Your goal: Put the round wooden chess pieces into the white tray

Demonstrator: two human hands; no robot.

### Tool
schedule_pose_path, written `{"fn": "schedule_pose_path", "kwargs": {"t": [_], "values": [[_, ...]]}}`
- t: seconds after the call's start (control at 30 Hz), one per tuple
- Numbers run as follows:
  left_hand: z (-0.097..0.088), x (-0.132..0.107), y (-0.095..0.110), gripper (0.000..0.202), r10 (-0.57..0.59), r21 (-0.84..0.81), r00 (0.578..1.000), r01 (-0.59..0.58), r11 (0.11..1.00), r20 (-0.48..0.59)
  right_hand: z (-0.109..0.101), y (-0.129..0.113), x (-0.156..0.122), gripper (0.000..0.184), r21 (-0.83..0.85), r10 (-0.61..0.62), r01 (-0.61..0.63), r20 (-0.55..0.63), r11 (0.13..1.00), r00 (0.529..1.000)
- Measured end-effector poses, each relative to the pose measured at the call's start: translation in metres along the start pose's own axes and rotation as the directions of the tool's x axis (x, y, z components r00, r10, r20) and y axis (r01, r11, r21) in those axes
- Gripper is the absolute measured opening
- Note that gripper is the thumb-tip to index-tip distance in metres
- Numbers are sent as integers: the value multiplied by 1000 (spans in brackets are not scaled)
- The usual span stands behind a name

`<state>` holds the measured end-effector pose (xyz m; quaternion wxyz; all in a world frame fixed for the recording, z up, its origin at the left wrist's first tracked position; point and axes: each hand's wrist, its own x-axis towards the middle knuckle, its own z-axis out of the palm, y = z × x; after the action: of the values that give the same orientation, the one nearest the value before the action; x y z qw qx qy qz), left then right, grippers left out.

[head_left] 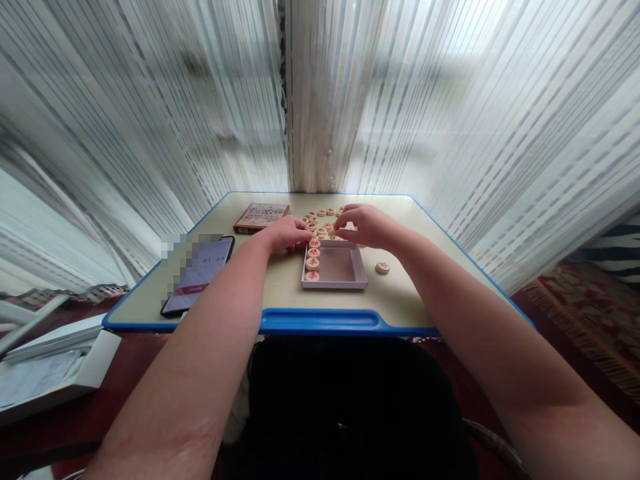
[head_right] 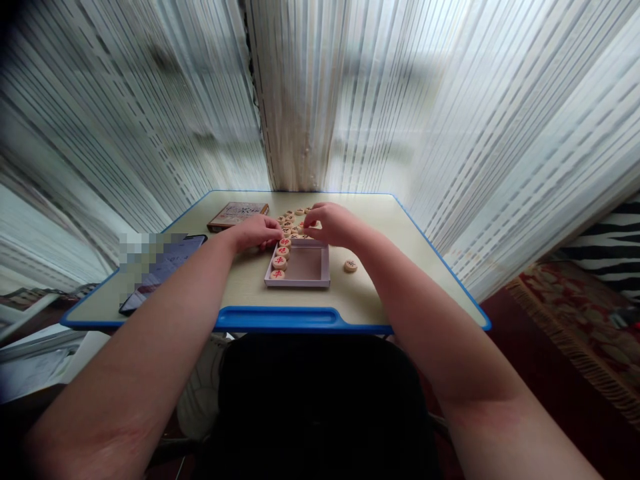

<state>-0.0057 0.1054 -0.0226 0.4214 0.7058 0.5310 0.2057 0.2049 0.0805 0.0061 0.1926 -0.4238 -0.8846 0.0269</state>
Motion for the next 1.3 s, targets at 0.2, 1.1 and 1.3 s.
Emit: {"fn": "schedule_pose_path", "kwargs": {"t": [0.2, 1.1, 1.3], "values": [[0, 1, -2, 6, 11, -6, 1000, -11, 1000, 0, 2, -16, -5, 13, -1, 4, -4, 265, 1000, 964], [-1, 6, -6, 5, 13, -11, 1000, -13, 1000, -5, 1, -25, -4, 35, -177, 164, -99, 403, 979, 900], [-1, 6, -6, 5, 7, 1, 1000, -7, 1000, -6, -1, -27, -4, 35, -201, 195, -121, 403, 972, 894]]}}
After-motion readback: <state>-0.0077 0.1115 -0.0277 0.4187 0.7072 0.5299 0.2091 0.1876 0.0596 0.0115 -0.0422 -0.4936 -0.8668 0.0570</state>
